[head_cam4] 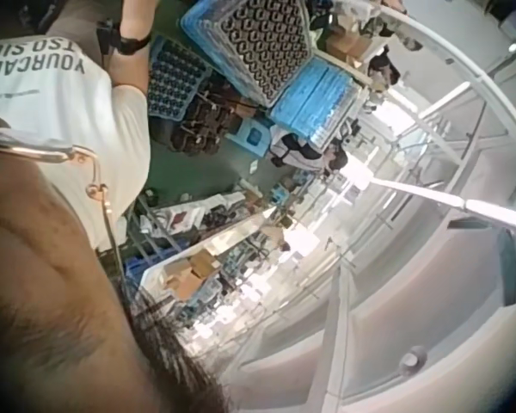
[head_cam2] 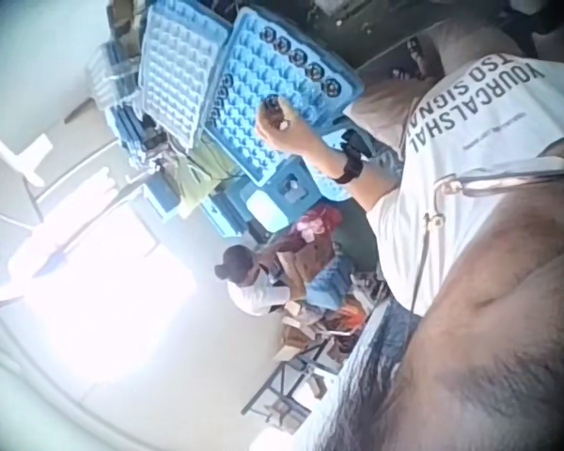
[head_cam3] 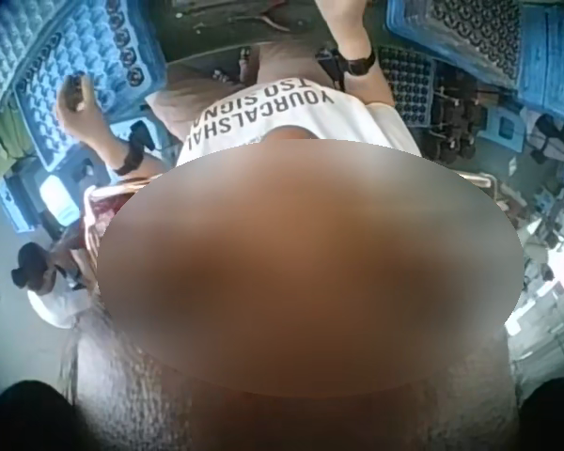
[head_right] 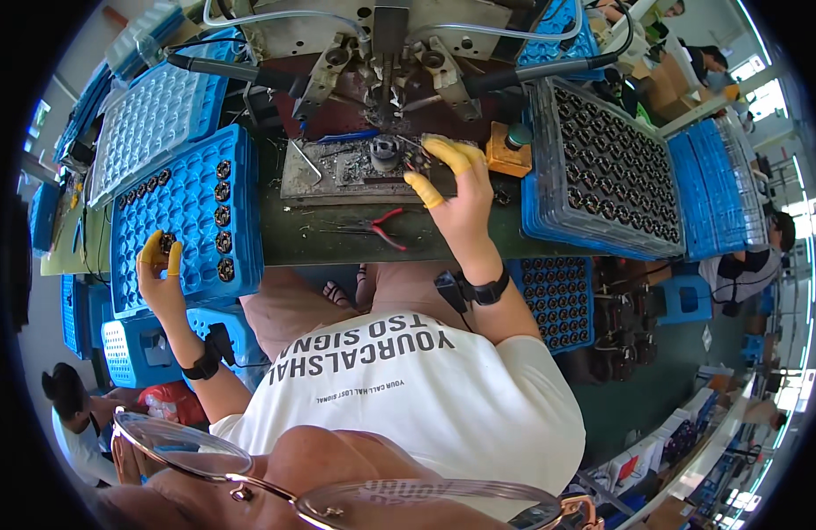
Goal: Manually assemble and press electronic components using a machine and organize them into trays.
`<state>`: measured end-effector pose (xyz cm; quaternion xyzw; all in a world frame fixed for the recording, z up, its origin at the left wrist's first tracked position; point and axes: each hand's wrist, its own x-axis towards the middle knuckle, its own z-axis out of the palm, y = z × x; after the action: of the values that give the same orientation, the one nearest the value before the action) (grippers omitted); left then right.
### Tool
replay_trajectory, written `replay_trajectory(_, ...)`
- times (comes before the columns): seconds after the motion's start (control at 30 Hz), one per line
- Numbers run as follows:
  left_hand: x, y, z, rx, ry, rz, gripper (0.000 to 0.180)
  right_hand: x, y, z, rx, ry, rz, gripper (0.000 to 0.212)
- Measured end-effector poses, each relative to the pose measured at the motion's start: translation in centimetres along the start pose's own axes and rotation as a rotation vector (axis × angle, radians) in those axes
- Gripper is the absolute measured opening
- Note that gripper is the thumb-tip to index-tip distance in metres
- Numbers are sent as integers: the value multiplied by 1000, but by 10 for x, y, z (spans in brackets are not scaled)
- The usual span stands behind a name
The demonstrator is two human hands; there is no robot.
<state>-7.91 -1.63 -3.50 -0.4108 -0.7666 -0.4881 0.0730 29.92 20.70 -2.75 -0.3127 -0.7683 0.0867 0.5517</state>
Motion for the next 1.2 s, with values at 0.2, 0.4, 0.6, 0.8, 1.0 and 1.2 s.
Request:
replay_trajectory(0.2, 4, 133, 72, -278, -288, 227, 38, -55, 15, -21, 62, -11, 109, 44)
replay_trajectory(0.4, 2, 192, 171, -435, -416, 439, 42, -79, 21, -26, 52, -47, 253, 45)
replay_trajectory(0.6, 5, 182, 197, -464, -532, 333, 44, -77, 22, -24, 105, -33, 239, 44)
replay_trajectory(0.8, 16, 185, 188, -405, -646, 346, 45, -75, 18, -21, 114, -51, 224, 44)
replay_trajectory(1.0, 14, 182, 194, -461, -655, 294, 45, -75, 17, -23, 108, -26, 214, 44)
replay_trajectory(1.2, -1, 189, 189, -205, -486, 461, 45, -75, 18, -24, 164, -45, 231, 45)
